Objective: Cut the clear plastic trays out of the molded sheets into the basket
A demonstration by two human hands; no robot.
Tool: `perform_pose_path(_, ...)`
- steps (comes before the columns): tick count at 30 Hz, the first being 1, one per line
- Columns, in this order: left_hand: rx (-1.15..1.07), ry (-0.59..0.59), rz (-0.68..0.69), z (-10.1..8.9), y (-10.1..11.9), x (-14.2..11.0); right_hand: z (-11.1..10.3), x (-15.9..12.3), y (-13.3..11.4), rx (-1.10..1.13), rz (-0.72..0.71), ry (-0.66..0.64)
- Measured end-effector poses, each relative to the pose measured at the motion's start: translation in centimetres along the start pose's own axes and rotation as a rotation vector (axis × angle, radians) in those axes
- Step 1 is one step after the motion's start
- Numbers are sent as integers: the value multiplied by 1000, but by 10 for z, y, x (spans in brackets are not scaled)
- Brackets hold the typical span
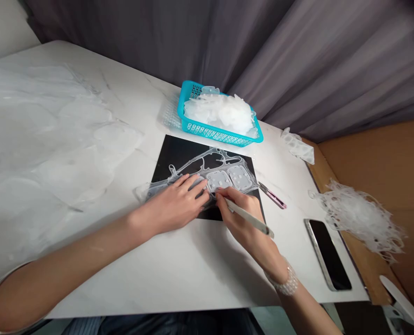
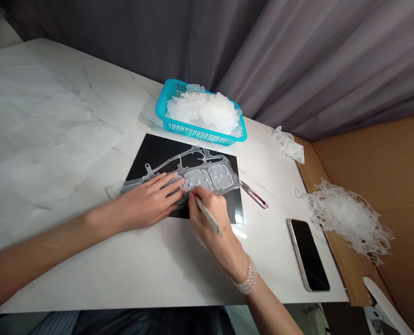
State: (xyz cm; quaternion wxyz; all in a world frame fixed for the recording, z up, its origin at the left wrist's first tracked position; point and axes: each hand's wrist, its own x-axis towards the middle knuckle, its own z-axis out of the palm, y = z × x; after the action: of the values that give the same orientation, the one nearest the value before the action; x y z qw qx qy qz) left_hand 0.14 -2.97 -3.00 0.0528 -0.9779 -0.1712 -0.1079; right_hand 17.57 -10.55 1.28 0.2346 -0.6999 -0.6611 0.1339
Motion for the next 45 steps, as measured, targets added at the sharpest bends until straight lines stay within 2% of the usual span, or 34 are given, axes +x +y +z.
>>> perform_pose_path(5, -7, -5, -4, -1, 0, 0, 19, -7, 16, -106, -298, 58)
perform_pose_path(7, -6, -6, 0, -1, 0, 0, 26, -4, 21, -138, -370, 70)
perform_pose_path(12, 10, 3, -3, -1, 0, -2, 31, 3, 24, -231, -388, 119)
perform_pose_path(19, -2, 0, -6, 0, -3, -4, 24, 8, 12, -414, -371, -55)
perform_pose_path(21, -12, 8, 0, 3, -4, -5, 24, 10, 9, -392, -370, -90)
perform_pose_path(24, -35, 18, 5, 6, -5, -5, 24, 14, 13, -111, -322, -29)
perform_pose_path(27, -82, 10, -12, 6, -4, -5, 10, 18, 39, 397, -91, 167)
perform_pose_path(30, -127, -18, -43, 3, -1, -4, -27, 18, 88, 882, 204, 373)
perform_pose_path(32, -150, -29, -64, 2, 0, -4, -56, 15, 121, 944, 265, 440)
perform_pose_path(34, -196, -27, -89, -1, 0, -4, -75, 9, 142, 973, 289, 437)
perform_pose_path(36, -295, -11, -119, -7, 0, -1, -78, 1, 142, 993, 287, 414)
perform_pose_path(38, -472, 24, -188, -18, 0, 8, -68, -6, 124, 1011, 269, 406)
perform_pose_path(40, -760, 53, -370, -32, 3, 22, -56, -11, 95, 933, 206, 398)
perform_pose_path(41, -951, 53, -513, -37, 4, 32, -52, -14, 79, 849, 147, 368)
perform_pose_path(43, -1441, -47, -783, -42, 7, 54, -49, -19, 52, 650, -30, 210)
perform_pose_path(45, -1772, -157, -864, -40, 8, 73, -52, -24, 36, 509, -212, -27)
